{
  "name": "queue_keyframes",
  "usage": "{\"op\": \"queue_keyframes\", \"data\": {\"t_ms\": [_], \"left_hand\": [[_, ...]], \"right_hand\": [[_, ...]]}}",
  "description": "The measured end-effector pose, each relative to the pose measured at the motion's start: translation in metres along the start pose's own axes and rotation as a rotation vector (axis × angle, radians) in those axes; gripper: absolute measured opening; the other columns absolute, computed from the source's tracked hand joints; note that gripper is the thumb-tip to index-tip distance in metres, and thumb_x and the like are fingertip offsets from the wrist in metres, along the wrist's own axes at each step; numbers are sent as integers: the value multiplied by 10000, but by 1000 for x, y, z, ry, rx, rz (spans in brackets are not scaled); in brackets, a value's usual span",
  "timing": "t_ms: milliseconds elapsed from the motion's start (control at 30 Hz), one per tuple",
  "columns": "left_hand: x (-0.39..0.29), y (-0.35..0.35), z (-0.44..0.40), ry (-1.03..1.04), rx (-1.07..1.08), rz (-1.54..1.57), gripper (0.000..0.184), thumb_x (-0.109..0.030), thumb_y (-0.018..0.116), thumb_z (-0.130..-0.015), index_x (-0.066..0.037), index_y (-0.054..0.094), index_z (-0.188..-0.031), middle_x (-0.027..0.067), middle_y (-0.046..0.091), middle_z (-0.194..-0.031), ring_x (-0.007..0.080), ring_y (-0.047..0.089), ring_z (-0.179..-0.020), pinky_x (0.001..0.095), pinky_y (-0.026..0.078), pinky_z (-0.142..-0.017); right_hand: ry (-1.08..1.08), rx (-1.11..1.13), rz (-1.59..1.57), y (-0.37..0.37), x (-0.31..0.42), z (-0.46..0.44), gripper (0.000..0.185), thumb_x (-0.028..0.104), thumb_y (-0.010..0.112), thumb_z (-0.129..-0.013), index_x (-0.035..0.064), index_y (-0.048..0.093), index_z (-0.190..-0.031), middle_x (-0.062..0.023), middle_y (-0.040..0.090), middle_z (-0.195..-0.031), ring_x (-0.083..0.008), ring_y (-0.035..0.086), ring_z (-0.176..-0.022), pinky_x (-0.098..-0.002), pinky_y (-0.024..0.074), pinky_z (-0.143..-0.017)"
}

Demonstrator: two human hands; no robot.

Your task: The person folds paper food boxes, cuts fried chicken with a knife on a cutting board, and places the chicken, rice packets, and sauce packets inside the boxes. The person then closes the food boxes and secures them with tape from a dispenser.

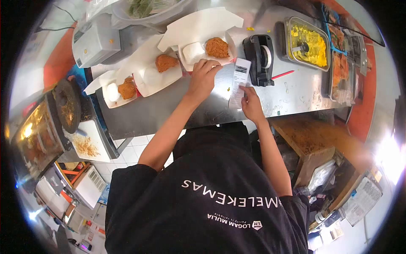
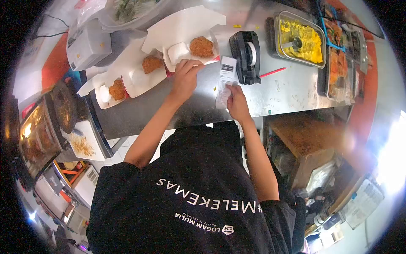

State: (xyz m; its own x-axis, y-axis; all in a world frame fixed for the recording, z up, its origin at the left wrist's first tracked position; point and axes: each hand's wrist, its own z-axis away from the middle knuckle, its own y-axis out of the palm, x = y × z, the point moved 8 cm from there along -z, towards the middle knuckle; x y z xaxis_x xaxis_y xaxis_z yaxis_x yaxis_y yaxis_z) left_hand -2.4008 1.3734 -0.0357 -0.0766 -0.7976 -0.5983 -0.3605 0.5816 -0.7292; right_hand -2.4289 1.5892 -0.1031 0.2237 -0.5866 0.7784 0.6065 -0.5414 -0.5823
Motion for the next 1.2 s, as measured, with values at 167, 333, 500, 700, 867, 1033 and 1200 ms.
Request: {"op": "queue_keyframes", "data": {"t_ms": [167,333,500,700,867,1033,1200], "left_hand": [[6,6,17,26,167,83,278,35,608,-795,-38,747,-1024,54,683,-1106,259,608,-1043,408,462,-947],[-15,-33,-3,18,255,24,266,22,614,-809,-38,747,-1032,69,697,-1103,277,628,-1087,417,497,-954],[7,-153,-79,-238,-24,184,188,-155,761,-905,-73,765,-1075,86,769,-1073,166,734,-877,313,574,-827],[105,-218,-179,-211,583,64,987,-399,809,-839,-164,258,-1624,209,446,-1562,329,463,-1424,414,371,-1171],[154,-163,-214,-150,297,-615,902,-370,806,-823,-100,368,-1564,256,616,-1365,378,597,-1267,465,454,-1071],[175,-158,-224,-91,266,-484,609,-227,736,-835,-60,564,-1395,281,670,-1214,443,642,-1121,488,493,-972],[153,-186,-230,-212,17,-506,337,-77,604,-893,-19,662,-1219,302,675,-1141,471,637,-1079,513,505,-910]], "right_hand": [[-111,35,42,9,13,-19,478,-107,550,-867,24,627,-1320,-182,578,-1145,-322,626,-888,-374,527,-809],[28,49,64,11,12,-16,421,-21,644,-887,64,640,-1300,-183,535,-1245,-352,643,-914,-423,536,-848],[161,38,26,3,15,-1,447,42,682,-910,96,599,-1346,-185,509,-1290,-332,671,-832,-436,556,-807],[141,2,-28,0,2,17,534,31,696,-901,86,537,-1408,-169,512,-1252,-261,644,-807,-400,544,-782],[125,-58,-32,-4,3,28,539,-14,695,-893,54,545,-1406,-146,520,-1191,-200,591,-769,-344,519,-762],[142,-119,-111,-5,-1,34,527,-25,681,-897,45,544,-1400,-134,519,-1169,-180,575,-763,-313,510,-699],[147,-130,-145,-7,-7,40,533,-28,671,-903,55,537,-1412,-134,525,-1177,-165,578,-771,-298,508,-674]]}}
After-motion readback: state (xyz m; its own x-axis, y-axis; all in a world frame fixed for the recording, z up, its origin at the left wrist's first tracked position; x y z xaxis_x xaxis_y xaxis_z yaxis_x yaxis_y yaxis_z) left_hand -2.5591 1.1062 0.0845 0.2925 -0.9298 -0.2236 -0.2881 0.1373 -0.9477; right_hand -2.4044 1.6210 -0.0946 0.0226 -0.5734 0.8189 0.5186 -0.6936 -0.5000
